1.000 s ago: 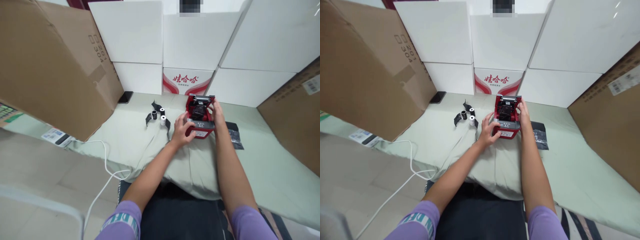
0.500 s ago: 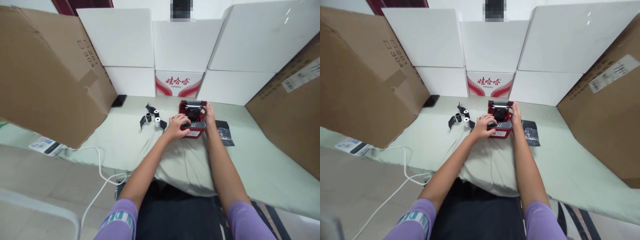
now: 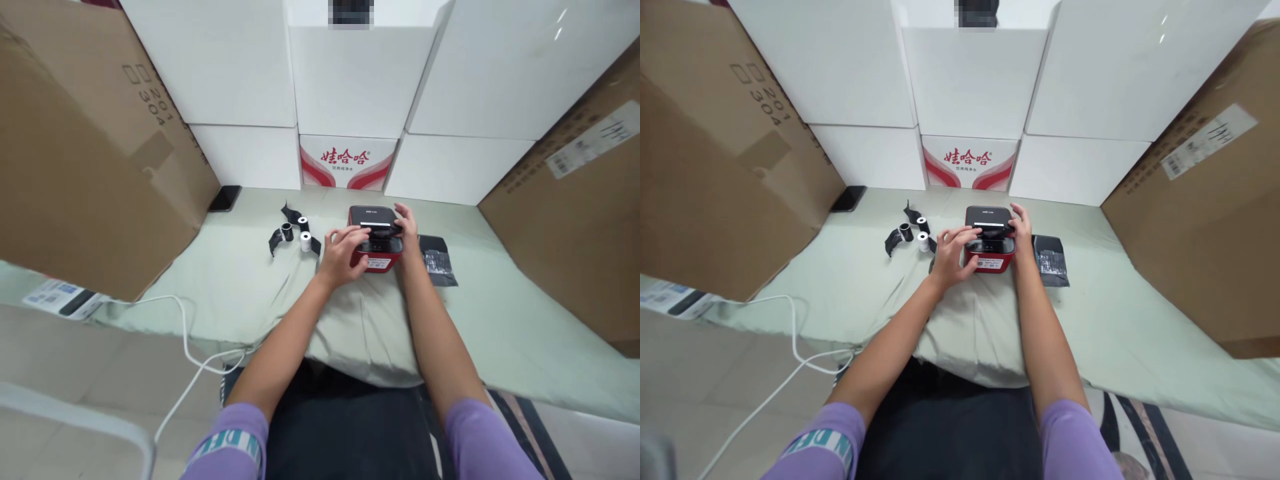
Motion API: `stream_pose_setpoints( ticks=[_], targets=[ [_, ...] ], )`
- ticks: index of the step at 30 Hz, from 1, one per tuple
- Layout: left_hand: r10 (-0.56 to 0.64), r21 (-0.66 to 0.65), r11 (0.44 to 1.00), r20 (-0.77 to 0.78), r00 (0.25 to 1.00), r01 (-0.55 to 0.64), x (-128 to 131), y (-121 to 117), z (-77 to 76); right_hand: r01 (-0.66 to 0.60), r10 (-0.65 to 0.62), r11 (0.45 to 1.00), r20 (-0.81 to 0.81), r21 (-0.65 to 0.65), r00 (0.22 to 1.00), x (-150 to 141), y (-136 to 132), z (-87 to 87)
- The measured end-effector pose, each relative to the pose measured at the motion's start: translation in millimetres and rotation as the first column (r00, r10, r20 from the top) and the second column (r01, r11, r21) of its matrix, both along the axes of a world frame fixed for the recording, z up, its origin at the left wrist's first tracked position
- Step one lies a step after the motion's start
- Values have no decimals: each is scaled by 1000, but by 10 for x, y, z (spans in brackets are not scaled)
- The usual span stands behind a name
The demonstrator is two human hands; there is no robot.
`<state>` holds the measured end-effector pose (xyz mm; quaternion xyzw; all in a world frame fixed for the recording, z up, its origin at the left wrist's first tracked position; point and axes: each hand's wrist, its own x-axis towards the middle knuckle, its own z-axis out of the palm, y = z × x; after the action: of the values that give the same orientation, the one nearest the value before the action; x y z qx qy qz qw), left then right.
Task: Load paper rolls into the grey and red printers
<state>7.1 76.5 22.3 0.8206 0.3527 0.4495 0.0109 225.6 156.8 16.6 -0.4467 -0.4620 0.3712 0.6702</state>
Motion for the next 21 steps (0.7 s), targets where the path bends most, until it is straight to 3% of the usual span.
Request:
stream_pose_setpoints(
  ticks=[5, 16, 21],
  targets=[
    [58, -132, 990, -8, 998, -59, -2, 15, -6, -95, 84, 994, -181, -56, 980, -78, -40, -46],
    [32, -233, 972, 10, 999, -29, -8, 19, 92, -129, 122, 990, -132, -48, 984, -132, -121, 8],
    [-3, -185, 983, -56, 998, -8, 29, 20, 118, -97, 97, 995, -88, 4, 991, -136, -101, -52]
  ],
)
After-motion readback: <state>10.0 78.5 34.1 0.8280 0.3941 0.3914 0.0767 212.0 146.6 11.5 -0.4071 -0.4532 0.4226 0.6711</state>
